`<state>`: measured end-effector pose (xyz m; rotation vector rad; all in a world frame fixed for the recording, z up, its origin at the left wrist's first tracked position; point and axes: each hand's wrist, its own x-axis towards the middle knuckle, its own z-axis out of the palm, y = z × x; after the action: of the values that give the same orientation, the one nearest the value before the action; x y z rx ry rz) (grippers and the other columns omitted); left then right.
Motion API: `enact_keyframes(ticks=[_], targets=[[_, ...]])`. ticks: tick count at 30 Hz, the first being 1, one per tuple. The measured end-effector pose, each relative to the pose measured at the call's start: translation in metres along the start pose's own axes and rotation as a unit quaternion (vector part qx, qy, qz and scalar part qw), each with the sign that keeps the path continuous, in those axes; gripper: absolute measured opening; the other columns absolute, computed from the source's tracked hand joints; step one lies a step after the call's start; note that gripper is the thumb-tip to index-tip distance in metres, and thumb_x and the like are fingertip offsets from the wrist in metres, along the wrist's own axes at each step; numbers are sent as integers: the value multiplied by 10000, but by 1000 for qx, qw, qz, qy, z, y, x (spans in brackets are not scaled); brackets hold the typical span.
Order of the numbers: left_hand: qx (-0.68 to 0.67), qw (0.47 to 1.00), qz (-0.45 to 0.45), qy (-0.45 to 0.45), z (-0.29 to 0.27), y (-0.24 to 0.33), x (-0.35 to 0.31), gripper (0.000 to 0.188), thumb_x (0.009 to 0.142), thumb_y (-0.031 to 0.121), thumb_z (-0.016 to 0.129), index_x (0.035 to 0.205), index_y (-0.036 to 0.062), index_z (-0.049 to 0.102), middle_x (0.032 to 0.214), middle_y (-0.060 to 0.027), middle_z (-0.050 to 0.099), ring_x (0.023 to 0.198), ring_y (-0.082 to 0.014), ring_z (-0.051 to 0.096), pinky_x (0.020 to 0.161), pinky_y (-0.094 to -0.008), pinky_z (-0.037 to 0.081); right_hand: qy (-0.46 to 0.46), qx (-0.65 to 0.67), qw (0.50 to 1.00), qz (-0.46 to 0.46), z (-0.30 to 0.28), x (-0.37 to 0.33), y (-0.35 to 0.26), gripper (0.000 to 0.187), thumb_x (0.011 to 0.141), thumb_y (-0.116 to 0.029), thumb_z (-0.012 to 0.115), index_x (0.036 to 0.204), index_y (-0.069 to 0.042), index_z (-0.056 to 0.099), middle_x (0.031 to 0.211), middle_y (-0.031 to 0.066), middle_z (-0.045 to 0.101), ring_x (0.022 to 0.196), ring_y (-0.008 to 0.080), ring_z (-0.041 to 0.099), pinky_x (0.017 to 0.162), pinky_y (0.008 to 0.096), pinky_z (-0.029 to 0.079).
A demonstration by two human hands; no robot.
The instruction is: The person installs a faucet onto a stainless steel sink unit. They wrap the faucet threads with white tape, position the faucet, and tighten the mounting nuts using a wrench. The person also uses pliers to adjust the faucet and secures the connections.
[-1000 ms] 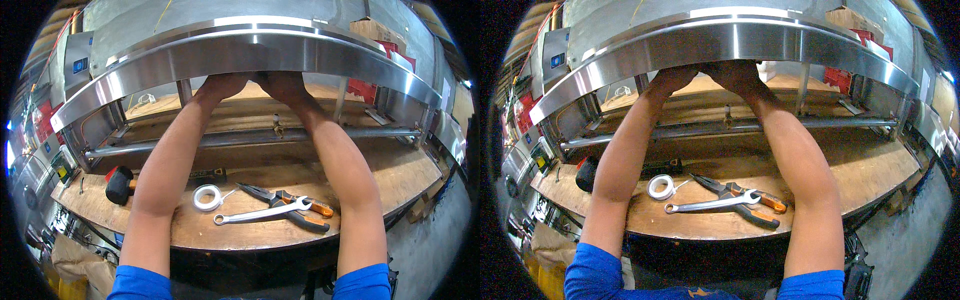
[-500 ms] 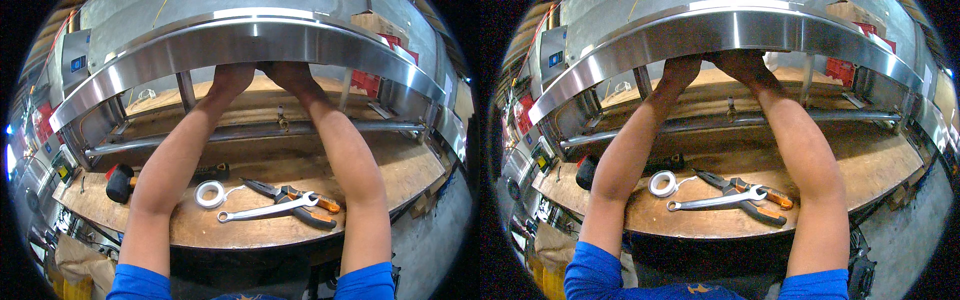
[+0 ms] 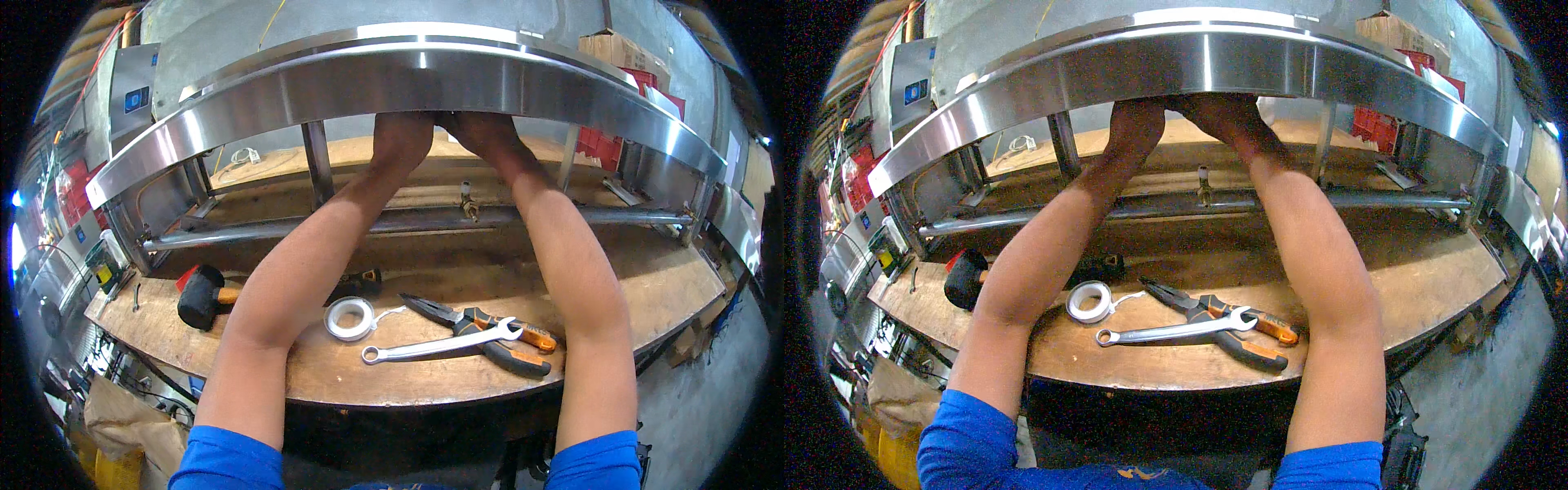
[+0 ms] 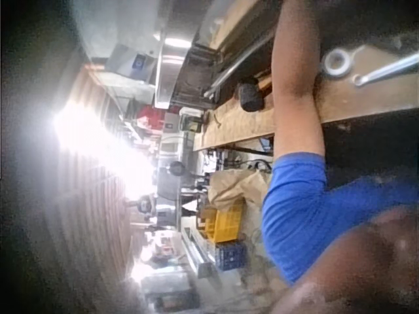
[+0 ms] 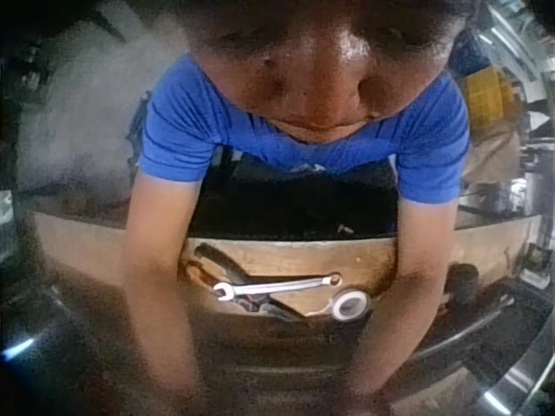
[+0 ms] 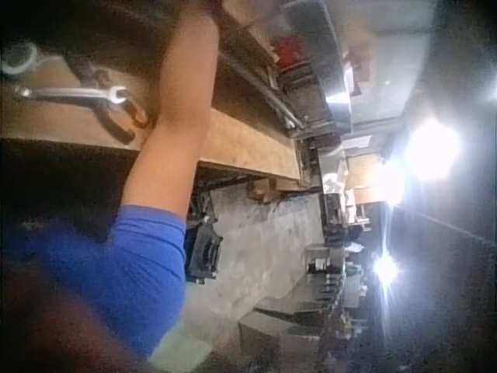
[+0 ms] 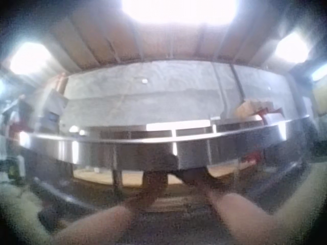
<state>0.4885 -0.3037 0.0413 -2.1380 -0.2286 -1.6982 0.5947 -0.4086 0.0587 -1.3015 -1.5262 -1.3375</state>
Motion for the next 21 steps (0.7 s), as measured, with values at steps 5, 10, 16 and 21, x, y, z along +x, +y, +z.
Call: enact_keyframes(ticks=[5,10,16,21], targets=[[-187,947,-78,-249,-16,-9,14,193,872,68,491,1005,-26,595,754,-146,620,676,-251,620,615,-401,500,-39,25,999,1,-8,-5,5,473,867,-467,619,1111,-62,603,1071,176,615,1029,382,563,893,472,431],[-349,867,-233,-268,-33,0,21,163,882,83,483,945,-2,608,722,-126,614,631,-201,610,567,-377,492,-31,59,998,11,-19,-9,11,488,858,-506,619,1082,-72,616,1025,148,642,1006,336,587,880,448,445],[-135,988,-31,-75,-15,9,11,222,904,174,468,868,52,650,948,-129,655,966,-260,609,896,-399,446,-97,106,988,54,-32,-8,11,442,829,-507,654,989,-95,665,949,110,664,967,289,611,852,424,460],[-151,969,-116,-160,-22,17,10,239,921,189,466,857,85,672,986,-108,663,1000,-267,607,925,-396,447,-118,143,982,47,-41,-5,11,390,837,-469,661,937,-93,685,914,98,674,916,269,618,839,406,467]])
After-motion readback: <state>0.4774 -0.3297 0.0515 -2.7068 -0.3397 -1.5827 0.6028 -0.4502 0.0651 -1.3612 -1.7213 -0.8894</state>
